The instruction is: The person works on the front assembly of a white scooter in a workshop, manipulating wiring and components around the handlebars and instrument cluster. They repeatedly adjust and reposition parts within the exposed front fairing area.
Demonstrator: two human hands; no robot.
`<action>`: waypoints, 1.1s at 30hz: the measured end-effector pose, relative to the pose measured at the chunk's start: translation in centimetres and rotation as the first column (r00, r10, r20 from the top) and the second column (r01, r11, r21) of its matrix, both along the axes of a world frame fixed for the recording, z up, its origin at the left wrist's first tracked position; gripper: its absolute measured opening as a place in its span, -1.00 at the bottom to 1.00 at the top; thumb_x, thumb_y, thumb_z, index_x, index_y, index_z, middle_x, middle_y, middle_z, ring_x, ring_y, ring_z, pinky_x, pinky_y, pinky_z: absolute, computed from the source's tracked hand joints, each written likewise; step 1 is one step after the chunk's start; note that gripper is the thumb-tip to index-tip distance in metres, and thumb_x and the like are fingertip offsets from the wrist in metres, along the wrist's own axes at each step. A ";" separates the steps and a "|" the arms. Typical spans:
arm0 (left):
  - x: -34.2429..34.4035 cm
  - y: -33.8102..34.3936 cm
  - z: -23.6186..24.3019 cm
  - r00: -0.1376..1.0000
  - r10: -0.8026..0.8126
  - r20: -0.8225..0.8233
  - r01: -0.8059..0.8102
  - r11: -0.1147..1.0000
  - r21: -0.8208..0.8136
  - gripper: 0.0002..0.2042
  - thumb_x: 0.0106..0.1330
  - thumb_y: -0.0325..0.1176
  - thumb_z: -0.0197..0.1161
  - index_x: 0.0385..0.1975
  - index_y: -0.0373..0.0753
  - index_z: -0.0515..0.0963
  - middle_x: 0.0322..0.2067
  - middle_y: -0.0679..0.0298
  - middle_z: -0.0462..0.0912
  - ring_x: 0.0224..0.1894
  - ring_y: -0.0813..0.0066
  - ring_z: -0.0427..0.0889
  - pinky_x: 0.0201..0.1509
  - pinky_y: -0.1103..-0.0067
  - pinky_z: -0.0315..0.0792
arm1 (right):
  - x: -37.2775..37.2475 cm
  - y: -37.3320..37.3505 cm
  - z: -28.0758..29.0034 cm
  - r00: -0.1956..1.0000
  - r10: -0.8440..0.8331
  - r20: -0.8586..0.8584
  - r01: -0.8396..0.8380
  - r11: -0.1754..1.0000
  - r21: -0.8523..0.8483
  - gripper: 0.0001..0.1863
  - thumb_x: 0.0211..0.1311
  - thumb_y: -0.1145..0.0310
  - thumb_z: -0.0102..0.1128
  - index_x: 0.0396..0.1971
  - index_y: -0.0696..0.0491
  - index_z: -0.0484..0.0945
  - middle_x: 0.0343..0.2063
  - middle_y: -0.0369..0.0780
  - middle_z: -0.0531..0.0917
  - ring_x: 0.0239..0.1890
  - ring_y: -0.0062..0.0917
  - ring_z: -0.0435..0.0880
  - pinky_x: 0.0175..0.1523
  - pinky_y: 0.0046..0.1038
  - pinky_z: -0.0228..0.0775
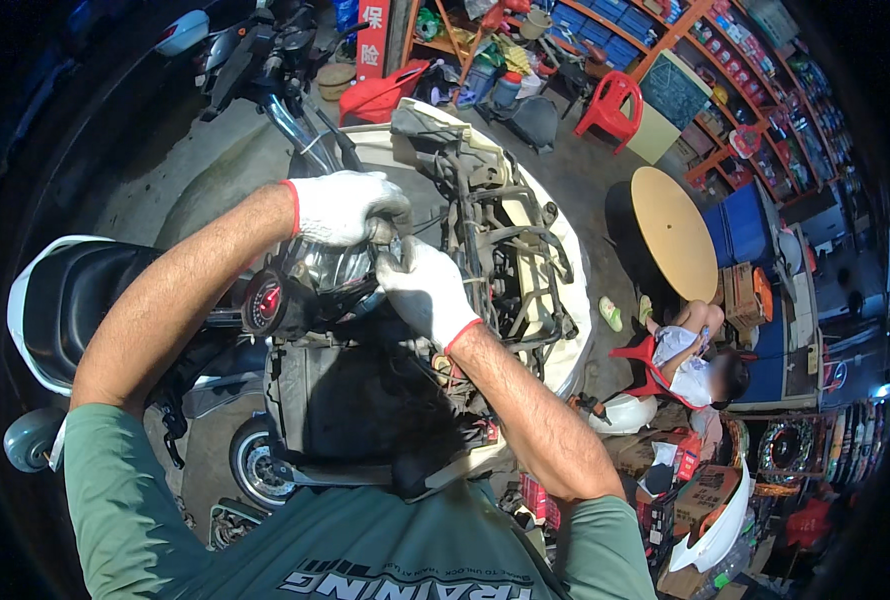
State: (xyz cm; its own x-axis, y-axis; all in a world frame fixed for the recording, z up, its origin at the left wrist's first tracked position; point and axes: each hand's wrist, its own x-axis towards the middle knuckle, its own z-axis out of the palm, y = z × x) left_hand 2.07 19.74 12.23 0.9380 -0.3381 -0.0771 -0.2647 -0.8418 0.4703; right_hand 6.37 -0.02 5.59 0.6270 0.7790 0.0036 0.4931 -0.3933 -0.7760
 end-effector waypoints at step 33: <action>0.4 0.9 -1.2 1.000 0.010 -0.010 -0.011 0.991 -0.131 -0.74 0.32 -0.40 0.23 -0.02 -0.22 0.65 -0.03 0.08 0.70 0.08 0.09 0.64 0.21 0.30 0.48 | 2.2 -0.7 0.7 0.552 0.048 -0.833 0.136 0.980 0.146 -0.76 0.59 0.28 0.04 -0.06 0.17 0.52 -0.37 -0.26 0.65 -0.39 -0.58 0.64 -0.26 -0.50 0.57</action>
